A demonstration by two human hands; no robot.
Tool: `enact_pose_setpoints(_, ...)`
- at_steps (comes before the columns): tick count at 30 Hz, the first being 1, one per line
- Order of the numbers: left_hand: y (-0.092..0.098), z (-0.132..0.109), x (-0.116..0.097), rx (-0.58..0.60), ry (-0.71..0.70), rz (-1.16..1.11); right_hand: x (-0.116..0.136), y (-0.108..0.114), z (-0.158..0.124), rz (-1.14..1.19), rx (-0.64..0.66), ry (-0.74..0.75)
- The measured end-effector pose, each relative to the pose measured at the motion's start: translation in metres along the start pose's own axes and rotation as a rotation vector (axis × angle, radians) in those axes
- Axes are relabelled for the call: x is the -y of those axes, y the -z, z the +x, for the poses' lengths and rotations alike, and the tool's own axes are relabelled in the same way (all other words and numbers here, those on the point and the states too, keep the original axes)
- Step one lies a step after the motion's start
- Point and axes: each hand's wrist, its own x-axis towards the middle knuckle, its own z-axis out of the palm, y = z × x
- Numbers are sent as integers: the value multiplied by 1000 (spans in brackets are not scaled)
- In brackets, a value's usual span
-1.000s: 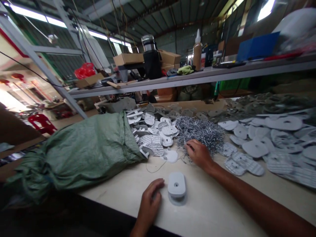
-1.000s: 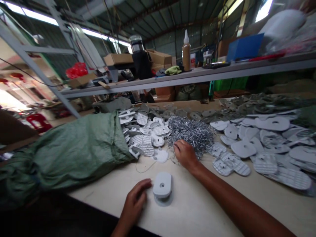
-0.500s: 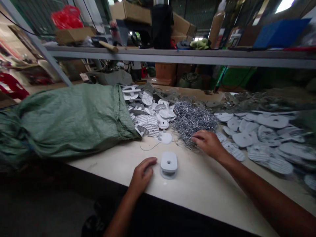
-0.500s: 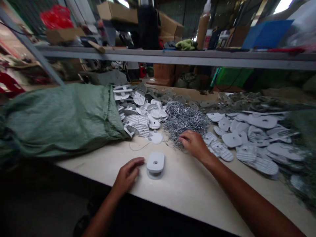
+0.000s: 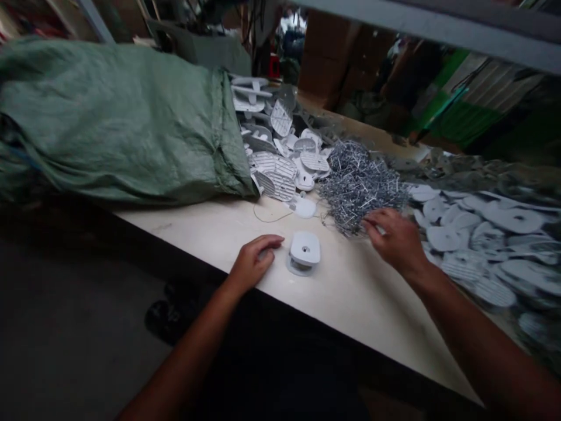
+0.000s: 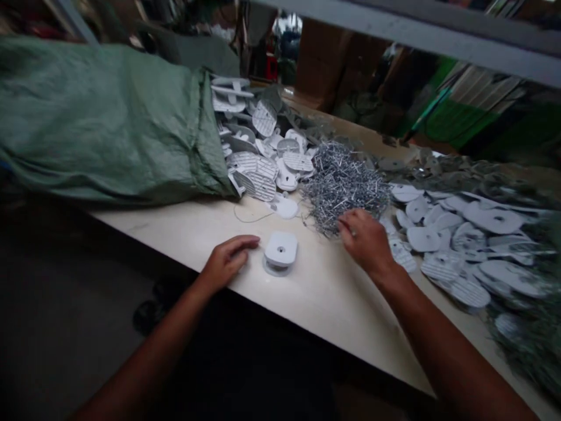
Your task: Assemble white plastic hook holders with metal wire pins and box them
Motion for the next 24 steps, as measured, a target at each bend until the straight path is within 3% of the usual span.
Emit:
enact_pose_setpoints(2, -1, 0, 0, 2, 8, -9, 0, 2, -9, 17, 62, -13)
enact_pose_setpoints(5, -1, 1, 0, 2, 22, -8, -3, 5, -23, -11, -67, -165)
enact_pose_setpoints(9, -1, 0, -1, -7, 32, -13, 1, 11, -37, -3, 87, -101)
enact_pose_setpoints(13, -2, 0, -2, 3, 47, -3, 11, 16, -44, -5, -209, -150)
enact_pose_setpoints(19, -2, 0, -3, 3, 57, 5, 3, -4, -46, 16, -271, -139)
enact_pose_setpoints(24, -2, 0, -3, -7, 76, 11, -11, -6, -24, -7, -343, -40)
